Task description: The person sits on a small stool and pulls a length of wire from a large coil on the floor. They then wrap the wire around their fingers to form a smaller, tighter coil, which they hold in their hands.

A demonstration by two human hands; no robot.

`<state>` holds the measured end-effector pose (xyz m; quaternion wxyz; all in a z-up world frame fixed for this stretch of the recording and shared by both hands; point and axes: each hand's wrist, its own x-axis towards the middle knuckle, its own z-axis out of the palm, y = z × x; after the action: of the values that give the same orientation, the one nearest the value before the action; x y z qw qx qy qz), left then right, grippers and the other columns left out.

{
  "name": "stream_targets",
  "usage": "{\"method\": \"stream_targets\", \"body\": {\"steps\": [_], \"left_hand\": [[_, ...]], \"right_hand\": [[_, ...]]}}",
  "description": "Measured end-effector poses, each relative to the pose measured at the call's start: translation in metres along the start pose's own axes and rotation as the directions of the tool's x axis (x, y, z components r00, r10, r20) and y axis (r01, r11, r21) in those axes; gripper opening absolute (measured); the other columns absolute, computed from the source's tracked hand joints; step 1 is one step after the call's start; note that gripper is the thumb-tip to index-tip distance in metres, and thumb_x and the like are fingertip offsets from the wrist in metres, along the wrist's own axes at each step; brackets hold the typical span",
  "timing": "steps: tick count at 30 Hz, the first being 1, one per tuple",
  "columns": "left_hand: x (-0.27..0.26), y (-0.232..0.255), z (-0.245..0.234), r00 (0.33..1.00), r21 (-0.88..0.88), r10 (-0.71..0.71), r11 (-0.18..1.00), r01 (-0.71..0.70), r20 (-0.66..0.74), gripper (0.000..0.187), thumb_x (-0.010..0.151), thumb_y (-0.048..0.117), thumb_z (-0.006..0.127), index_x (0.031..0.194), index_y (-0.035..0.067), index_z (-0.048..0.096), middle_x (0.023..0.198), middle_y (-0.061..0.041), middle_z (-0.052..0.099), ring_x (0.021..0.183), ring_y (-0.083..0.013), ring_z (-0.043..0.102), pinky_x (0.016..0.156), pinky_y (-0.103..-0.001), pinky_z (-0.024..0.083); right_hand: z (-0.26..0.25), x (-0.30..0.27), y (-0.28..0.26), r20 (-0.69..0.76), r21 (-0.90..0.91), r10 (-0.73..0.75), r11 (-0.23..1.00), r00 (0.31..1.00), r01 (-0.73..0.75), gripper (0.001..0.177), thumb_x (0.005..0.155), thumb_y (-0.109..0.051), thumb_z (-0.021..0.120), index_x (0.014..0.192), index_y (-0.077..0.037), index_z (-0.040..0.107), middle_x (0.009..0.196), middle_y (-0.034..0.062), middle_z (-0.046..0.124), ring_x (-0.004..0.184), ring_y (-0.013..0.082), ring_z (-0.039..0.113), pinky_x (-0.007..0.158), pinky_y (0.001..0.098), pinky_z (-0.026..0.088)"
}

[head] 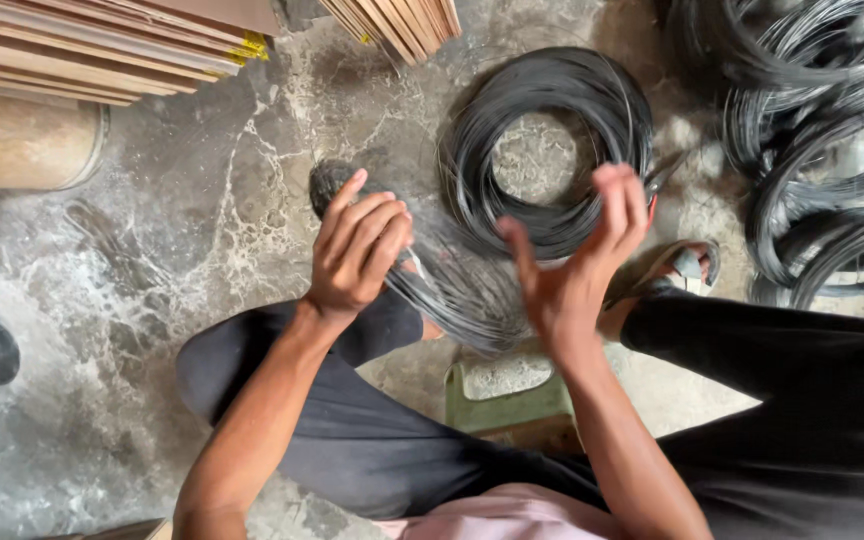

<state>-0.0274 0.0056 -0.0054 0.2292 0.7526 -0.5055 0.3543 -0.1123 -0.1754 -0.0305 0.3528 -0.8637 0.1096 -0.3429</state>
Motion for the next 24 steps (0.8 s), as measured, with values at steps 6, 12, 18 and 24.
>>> {"method": "stream_targets", "body": {"steps": [6,12,18,24], "left_hand": [[-0.003,0.0,-0.005,1.0,-0.033,0.015,0.999,-0.015,-0.006,0.016,0.089,0.005,0.053,0.083,-0.008,0.062,0.078,-0.019,0.064,0.07,-0.0317,0.064,0.074,-0.051,0.054],[0.0,0.0,-0.002,0.999,-0.038,0.018,0.999,-0.017,0.029,0.011,0.086,0.004,0.058,0.084,-0.007,0.063,0.078,-0.018,0.063,0.07,-0.0304,0.064,0.073,-0.049,0.056],[-0.022,0.002,0.007,0.997,-0.001,0.03,1.0,-0.03,0.073,0.016,0.087,0.009,0.059,0.097,-0.002,0.065,0.086,-0.019,0.062,0.076,-0.0313,0.063,0.067,-0.043,0.056],[-0.004,0.002,0.012,0.994,0.107,0.053,0.992,-0.063,0.091,0.019,0.091,0.015,0.053,0.105,0.007,0.064,0.11,-0.016,0.062,0.101,-0.0289,0.06,0.09,-0.048,0.045]], "right_hand": [[0.041,-0.067,0.153,0.372,0.237,0.712,0.547,0.596,-0.803,0.093,0.084,-0.029,0.078,0.137,0.008,0.011,0.123,0.0426,0.038,0.117,0.052,0.043,0.096,0.0568,0.037],[0.028,-0.031,0.113,0.357,0.5,0.505,0.607,0.786,-0.618,0.023,0.09,-0.001,0.059,0.111,0.005,0.055,0.076,0.0123,0.059,0.059,0.0119,0.057,0.059,0.0245,0.051],[-0.012,-0.003,0.025,0.568,0.422,0.205,0.759,0.797,-0.496,0.017,0.071,-0.013,0.076,0.087,-0.008,0.071,0.058,0.0038,0.058,0.048,0.0113,0.053,0.051,0.0244,0.048],[-0.02,-0.004,-0.019,0.628,0.525,-0.11,0.791,0.77,-0.315,0.012,0.081,-0.014,0.064,0.09,-0.012,0.071,0.059,0.0045,0.052,0.049,0.0168,0.052,0.051,0.0278,0.046]]}}
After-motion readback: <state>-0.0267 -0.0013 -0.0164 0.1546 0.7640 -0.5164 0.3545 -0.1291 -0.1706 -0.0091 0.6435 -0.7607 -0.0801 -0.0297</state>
